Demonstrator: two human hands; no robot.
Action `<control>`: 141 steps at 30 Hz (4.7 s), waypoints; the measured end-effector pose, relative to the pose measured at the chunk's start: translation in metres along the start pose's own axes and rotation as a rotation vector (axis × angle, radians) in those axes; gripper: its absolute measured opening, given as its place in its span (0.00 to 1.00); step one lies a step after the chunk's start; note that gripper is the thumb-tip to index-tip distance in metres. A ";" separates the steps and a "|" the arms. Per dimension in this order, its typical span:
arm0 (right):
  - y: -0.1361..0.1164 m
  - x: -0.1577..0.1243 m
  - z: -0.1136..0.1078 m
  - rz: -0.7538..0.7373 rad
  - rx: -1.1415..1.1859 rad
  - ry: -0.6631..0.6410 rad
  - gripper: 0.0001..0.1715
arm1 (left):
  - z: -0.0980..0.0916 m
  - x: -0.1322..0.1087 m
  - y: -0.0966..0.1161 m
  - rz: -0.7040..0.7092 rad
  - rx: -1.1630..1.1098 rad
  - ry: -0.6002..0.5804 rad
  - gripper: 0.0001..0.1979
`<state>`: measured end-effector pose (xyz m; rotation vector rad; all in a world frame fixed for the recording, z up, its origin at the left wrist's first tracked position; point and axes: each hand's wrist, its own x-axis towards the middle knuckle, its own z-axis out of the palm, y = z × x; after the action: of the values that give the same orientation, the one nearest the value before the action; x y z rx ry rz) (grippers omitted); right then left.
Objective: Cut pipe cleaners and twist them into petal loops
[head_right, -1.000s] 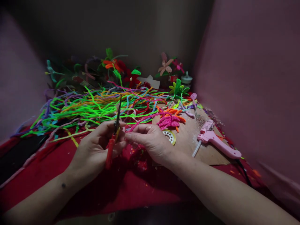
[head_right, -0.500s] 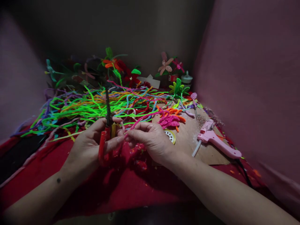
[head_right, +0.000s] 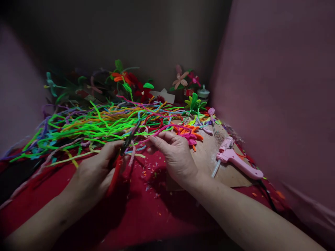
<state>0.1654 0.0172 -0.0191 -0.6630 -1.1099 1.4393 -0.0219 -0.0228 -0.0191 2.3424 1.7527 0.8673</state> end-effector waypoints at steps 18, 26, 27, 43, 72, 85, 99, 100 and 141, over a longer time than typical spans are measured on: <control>0.001 0.005 -0.004 0.034 0.049 0.007 0.05 | 0.012 0.001 0.002 0.096 0.354 -0.164 0.17; 0.003 0.006 -0.004 0.091 0.071 0.007 0.06 | 0.014 0.001 -0.002 0.147 0.369 -0.133 0.17; 0.003 0.007 -0.004 0.103 0.082 0.003 0.06 | 0.013 0.001 -0.002 0.149 0.377 -0.137 0.17; 0.005 0.010 -0.004 0.221 0.166 0.031 0.07 | 0.014 0.001 -0.007 0.221 0.469 -0.151 0.19; 0.005 0.009 -0.004 0.197 0.174 0.055 0.06 | 0.013 -0.002 -0.013 0.293 0.541 -0.115 0.16; 0.003 -0.001 0.004 0.259 0.147 -0.079 0.06 | -0.007 0.013 0.021 -0.341 -0.805 0.003 0.17; 0.008 -0.009 0.007 0.306 0.210 -0.143 0.08 | -0.004 0.010 0.033 -0.466 -1.120 -0.266 0.21; 0.007 -0.009 0.007 0.312 0.224 -0.140 0.08 | -0.004 0.010 0.032 -0.463 -1.123 -0.284 0.21; 0.001 0.002 0.000 0.030 -0.064 0.140 0.09 | 0.008 -0.004 0.002 0.094 0.070 -0.021 0.15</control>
<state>0.1644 0.0190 -0.0191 -0.8162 -1.0440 1.3657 -0.0171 -0.0246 -0.0263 2.4870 1.7037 0.8031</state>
